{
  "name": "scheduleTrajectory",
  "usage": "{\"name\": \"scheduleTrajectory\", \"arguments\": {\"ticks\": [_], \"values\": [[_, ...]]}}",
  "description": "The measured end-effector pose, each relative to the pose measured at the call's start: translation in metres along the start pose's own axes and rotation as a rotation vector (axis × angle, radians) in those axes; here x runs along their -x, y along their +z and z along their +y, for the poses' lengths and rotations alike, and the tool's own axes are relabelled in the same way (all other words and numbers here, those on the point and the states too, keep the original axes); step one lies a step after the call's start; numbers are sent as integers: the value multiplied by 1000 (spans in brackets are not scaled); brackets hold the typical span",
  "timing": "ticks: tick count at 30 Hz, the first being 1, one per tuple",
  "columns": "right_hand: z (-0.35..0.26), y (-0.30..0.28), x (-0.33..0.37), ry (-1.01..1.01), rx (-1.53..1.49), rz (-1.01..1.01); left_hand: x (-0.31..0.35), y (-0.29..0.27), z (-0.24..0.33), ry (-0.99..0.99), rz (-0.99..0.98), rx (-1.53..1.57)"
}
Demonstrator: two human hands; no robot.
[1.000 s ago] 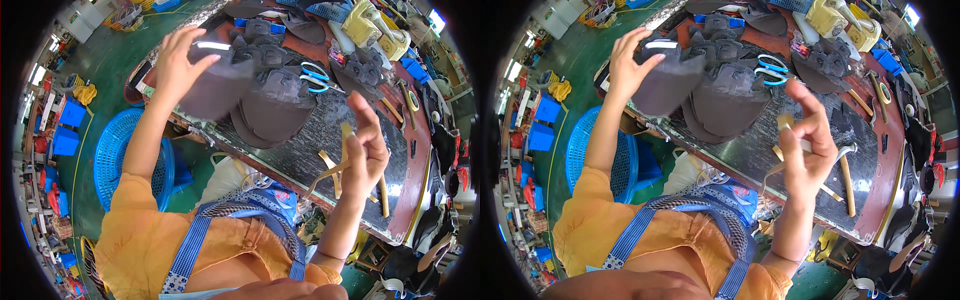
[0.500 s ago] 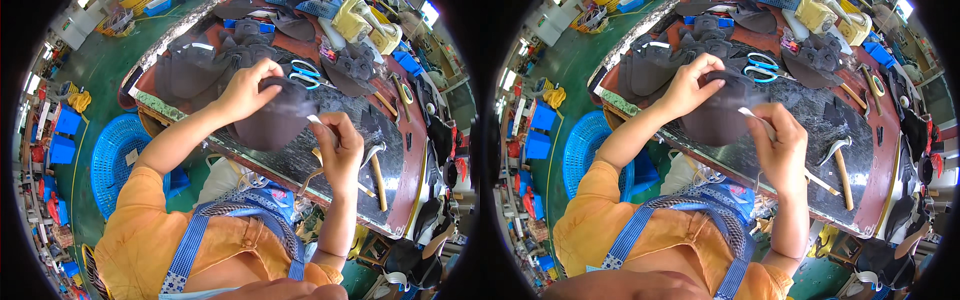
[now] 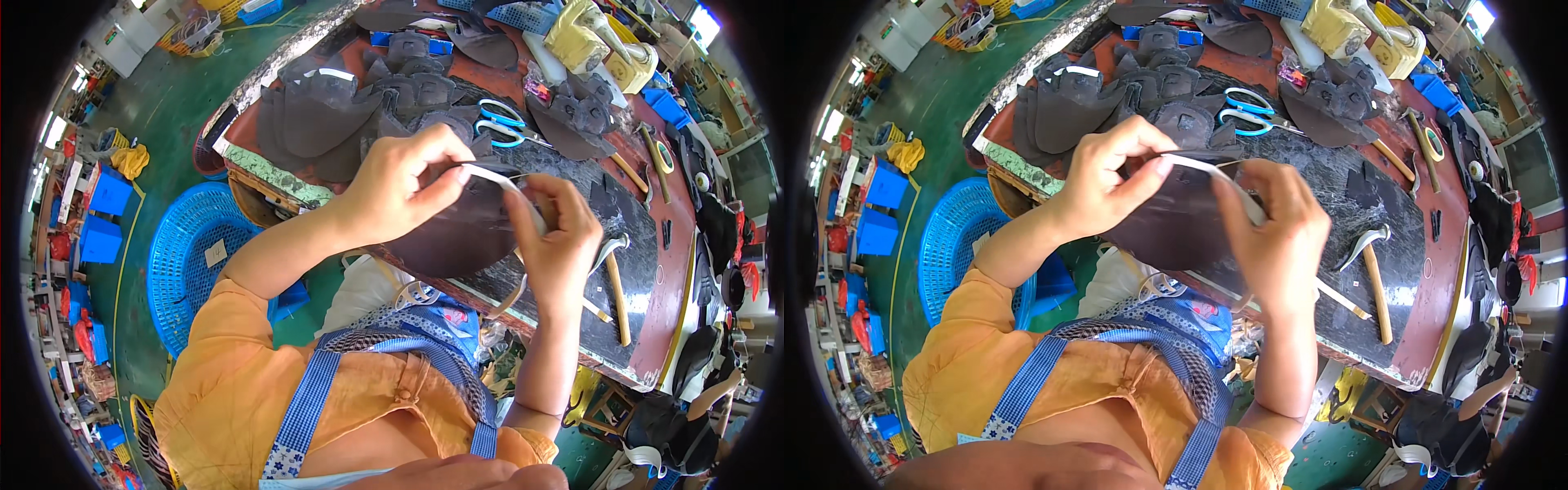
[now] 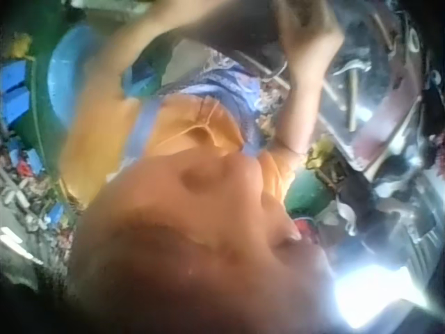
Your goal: Assembling shoe components using hands, a hammer, and scissors at a workbench.
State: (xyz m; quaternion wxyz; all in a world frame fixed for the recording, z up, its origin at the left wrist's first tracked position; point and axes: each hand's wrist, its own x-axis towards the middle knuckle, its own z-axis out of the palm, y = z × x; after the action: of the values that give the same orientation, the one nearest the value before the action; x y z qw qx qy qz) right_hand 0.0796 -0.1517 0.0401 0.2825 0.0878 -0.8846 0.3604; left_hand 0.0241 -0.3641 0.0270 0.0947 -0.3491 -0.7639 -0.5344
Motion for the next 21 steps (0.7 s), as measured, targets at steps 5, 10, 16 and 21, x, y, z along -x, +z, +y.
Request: {"name": "scheduleTrajectory", "arguments": {"ticks": [5, 10, 16, 21], "values": [[12, -7, 3, 70, 74, 60, 6, -9, -3, 20, 49, 38], [13, -2, 0, 52, 105, 71, 12, -9, 0, -27, 10, 110], [8, 6, -7, -181, -28, -83, 15, -3, 8, -37, -99, 431], [18, 2, -7, -280, 192, 112, 14, -47, -16, 92, 205, -176]]}}
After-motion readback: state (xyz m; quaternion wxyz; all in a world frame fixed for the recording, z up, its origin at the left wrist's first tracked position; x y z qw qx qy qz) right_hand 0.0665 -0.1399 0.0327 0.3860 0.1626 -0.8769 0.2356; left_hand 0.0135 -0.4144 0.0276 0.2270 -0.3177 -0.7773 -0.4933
